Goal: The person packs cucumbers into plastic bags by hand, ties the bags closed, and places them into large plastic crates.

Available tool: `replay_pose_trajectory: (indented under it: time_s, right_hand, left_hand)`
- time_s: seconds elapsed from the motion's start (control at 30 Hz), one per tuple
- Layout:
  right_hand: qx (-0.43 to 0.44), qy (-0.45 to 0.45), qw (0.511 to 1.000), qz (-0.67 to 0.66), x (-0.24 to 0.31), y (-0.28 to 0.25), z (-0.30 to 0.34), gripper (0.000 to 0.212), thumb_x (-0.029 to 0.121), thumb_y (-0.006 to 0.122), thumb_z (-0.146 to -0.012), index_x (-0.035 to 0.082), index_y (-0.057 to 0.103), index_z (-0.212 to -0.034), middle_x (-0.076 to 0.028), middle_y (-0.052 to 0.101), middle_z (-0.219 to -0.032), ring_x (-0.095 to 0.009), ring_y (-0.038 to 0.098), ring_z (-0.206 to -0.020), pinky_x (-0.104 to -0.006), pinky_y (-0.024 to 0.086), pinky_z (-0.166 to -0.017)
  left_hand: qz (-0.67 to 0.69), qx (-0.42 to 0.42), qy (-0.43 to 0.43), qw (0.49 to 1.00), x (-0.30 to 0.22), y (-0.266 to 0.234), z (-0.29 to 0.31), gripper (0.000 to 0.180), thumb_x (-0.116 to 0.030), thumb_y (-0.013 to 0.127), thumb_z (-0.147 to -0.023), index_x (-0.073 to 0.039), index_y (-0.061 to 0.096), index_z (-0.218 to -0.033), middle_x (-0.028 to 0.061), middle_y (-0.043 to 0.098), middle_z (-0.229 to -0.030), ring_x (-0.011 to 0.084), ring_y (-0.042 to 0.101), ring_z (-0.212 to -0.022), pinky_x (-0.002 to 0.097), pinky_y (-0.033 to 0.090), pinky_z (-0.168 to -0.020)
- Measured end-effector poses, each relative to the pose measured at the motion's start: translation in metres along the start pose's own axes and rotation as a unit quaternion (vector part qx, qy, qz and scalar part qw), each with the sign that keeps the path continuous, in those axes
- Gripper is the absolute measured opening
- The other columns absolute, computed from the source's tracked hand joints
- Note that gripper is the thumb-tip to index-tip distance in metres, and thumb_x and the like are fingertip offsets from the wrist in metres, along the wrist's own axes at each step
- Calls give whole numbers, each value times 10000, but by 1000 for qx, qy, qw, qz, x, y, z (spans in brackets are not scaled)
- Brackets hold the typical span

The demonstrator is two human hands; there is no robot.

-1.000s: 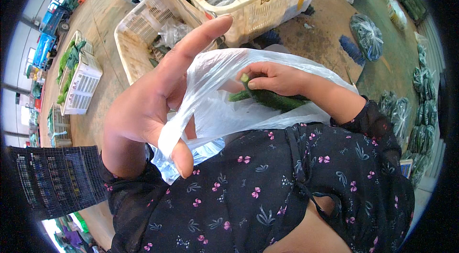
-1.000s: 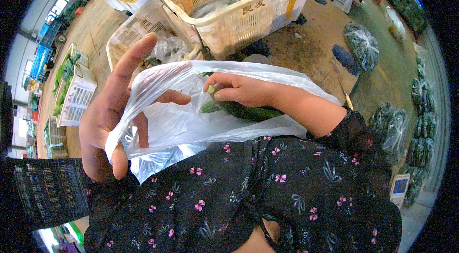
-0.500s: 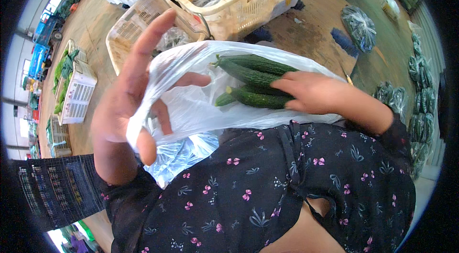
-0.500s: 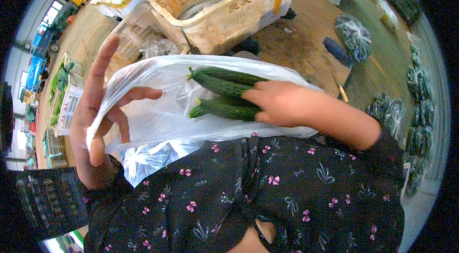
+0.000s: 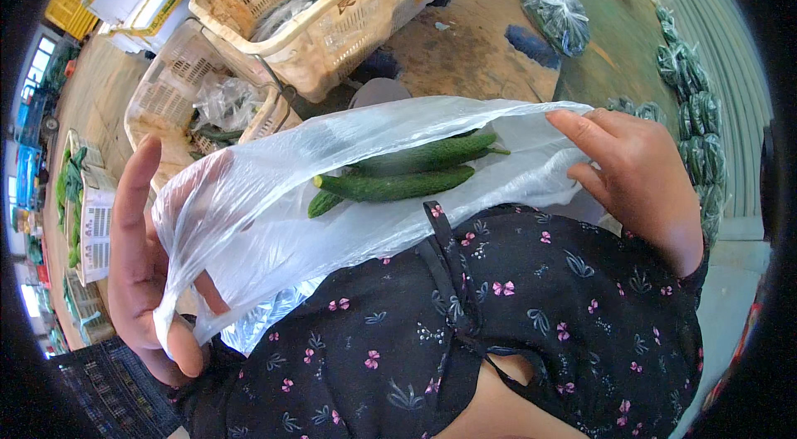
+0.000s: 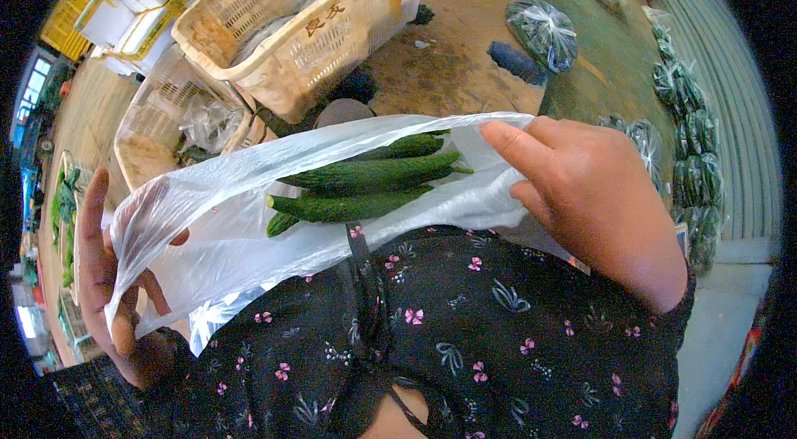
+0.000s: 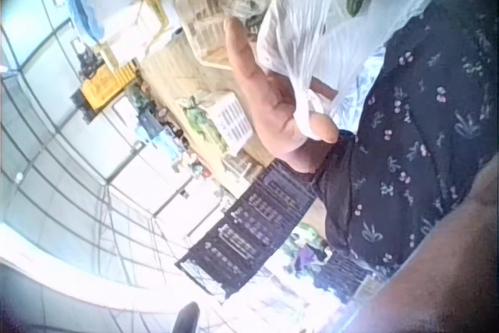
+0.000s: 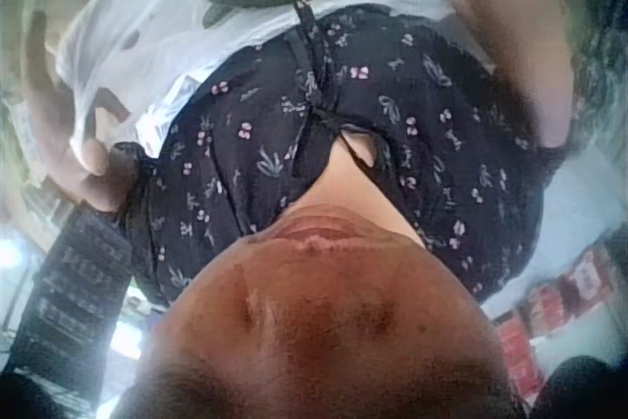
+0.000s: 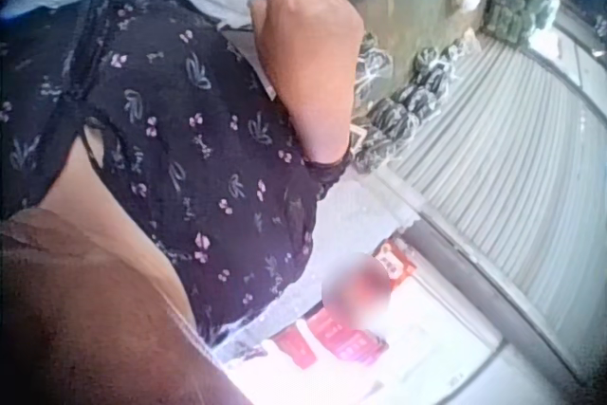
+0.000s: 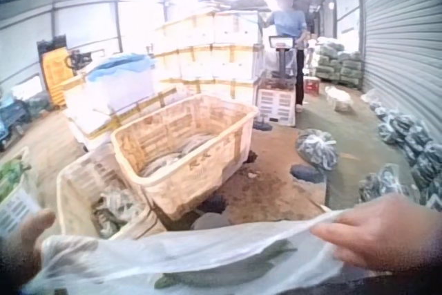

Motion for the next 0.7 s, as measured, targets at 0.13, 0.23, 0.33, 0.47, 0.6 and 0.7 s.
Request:
replay_pose_trajectory:
  time_s: [0.13,0.23,0.33,0.47,0.6,0.7]
  right_hand:
    - [-45,-6,999,19,-13,1,-5,455,112,679,-641,34,512,-1057,-130,561,-793,-314,568,-717,-368,471,-640]
    - [-217,-17,976,25,-32,5,1,515,149,707,-661,32,471,-1103,-121,573,-780,-308,572,-707,-345,475,-665]
    - [127,170,932,-293,-78,81,11,516,137,669,-727,40,417,-1167,-98,615,-838,-204,599,-753,-299,470,-706]
    - [178,102,828,-523,-54,96,16,462,113,606,-779,47,407,-1191,-39,581,-913,-110,551,-838,-263,450,-733]
    - [76,92,776,-620,-49,76,1,401,114,588,-797,28,438,-1159,-33,551,-978,-89,536,-839,-236,456,-704]
    - [29,121,777,-617,-58,27,-24,452,83,635,-757,28,437,-1159,-18,546,-996,-65,536,-803,-198,455,-643]
  left_hand:
    - [7,-52,14,999,-5,-4,10,1365,-658,709,-374,53,81,-1355,247,508,-1161,239,621,-866,161,468,-418]
    - [-21,-52,-6,998,-2,-4,3,1373,-649,719,-374,57,67,-1355,243,509,-1162,242,621,-864,178,481,-433]
    - [-8,-16,-13,1000,-1,-9,6,1353,-619,748,-393,51,76,-1358,231,511,-1165,241,620,-859,190,489,-447]
    - [23,122,28,992,2,-8,-10,1093,-536,771,-540,61,271,-1308,208,551,-1098,239,622,-830,224,506,-480]
    - [-74,222,89,968,-8,-14,-23,663,-344,705,-725,66,444,-1175,181,574,-1053,197,611,-846,243,502,-570]
    - [-98,99,78,987,-5,-38,-45,327,-279,584,-843,22,550,-965,120,617,-893,155,608,-732,218,476,-563]
Point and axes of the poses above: each hand's wrist, its own z-axis away from the middle knuckle, its own y-axis out of the palm, x = y × z, the point moved 8 cm from there along -z, towards the middle knuckle
